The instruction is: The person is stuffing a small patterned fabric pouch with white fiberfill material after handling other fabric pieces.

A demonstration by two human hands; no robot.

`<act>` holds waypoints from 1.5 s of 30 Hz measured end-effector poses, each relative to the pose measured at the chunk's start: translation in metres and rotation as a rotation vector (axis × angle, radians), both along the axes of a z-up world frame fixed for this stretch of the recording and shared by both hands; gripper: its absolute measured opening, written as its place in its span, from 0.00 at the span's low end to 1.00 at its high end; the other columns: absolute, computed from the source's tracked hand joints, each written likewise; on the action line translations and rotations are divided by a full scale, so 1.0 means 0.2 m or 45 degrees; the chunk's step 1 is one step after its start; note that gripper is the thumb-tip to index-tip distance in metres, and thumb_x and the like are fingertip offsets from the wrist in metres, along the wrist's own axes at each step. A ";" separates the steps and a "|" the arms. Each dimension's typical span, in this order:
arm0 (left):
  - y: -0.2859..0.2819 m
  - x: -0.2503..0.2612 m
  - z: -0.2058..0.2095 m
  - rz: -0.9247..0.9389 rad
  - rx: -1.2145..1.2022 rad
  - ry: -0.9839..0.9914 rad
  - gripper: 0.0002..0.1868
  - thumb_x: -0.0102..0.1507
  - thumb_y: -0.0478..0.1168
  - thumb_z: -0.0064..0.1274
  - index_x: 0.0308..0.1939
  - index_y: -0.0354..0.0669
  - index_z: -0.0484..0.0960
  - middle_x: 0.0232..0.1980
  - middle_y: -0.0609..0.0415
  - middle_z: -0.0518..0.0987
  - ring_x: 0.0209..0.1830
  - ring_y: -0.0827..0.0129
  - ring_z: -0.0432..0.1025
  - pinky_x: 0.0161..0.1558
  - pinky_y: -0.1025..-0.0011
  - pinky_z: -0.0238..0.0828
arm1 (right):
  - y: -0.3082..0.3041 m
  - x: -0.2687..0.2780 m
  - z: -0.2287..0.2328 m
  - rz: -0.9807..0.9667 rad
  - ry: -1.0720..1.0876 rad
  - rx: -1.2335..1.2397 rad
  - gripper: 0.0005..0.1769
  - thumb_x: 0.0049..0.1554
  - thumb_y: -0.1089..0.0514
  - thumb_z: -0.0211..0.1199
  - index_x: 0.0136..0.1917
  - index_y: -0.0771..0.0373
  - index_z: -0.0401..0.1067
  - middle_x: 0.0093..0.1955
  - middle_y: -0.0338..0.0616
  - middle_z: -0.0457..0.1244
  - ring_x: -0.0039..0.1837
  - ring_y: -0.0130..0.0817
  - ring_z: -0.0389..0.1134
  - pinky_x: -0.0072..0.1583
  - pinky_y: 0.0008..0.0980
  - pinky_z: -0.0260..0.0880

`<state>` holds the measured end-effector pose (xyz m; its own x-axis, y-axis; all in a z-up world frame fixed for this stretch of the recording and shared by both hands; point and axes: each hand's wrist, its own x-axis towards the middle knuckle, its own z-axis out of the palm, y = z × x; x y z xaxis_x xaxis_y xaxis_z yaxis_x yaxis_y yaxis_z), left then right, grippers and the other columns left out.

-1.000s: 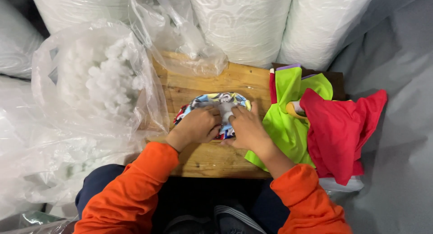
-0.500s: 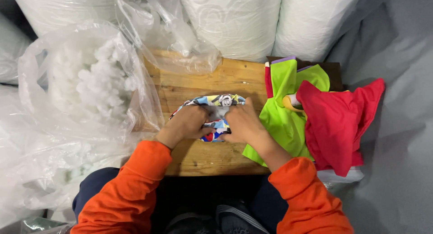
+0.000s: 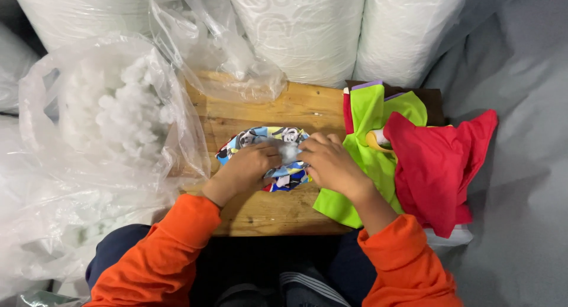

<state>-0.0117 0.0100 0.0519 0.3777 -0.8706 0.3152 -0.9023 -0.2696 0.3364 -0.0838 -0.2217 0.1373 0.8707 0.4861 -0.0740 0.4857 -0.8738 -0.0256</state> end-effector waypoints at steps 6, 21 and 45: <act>0.00 -0.02 0.00 0.037 0.274 -0.165 0.39 0.45 0.77 0.58 0.39 0.49 0.83 0.45 0.55 0.82 0.57 0.63 0.72 0.55 0.64 0.68 | 0.16 -0.01 -0.30 0.253 -0.172 0.162 0.16 0.48 0.52 0.54 0.47 0.53 0.77 0.41 0.41 0.67 0.59 0.40 0.65 0.57 0.45 0.55; 0.09 0.01 0.21 0.145 -0.109 -0.004 0.25 0.60 0.61 0.56 0.32 0.40 0.84 0.34 0.45 0.82 0.38 0.50 0.80 0.41 0.57 0.76 | 0.01 0.09 -0.13 0.116 -0.289 0.081 0.27 0.39 0.42 0.76 0.49 0.54 0.75 0.49 0.42 0.66 0.61 0.42 0.62 0.72 0.71 0.44; -0.12 -0.06 0.04 0.684 0.241 -0.242 0.19 0.55 0.50 0.61 0.45 0.45 0.87 0.62 0.48 0.78 0.73 0.51 0.62 0.72 0.31 0.43 | 0.15 0.01 -0.24 -0.228 -0.086 -0.162 0.34 0.61 0.27 0.43 0.54 0.55 0.75 0.74 0.56 0.55 0.84 0.54 0.39 0.73 0.83 0.21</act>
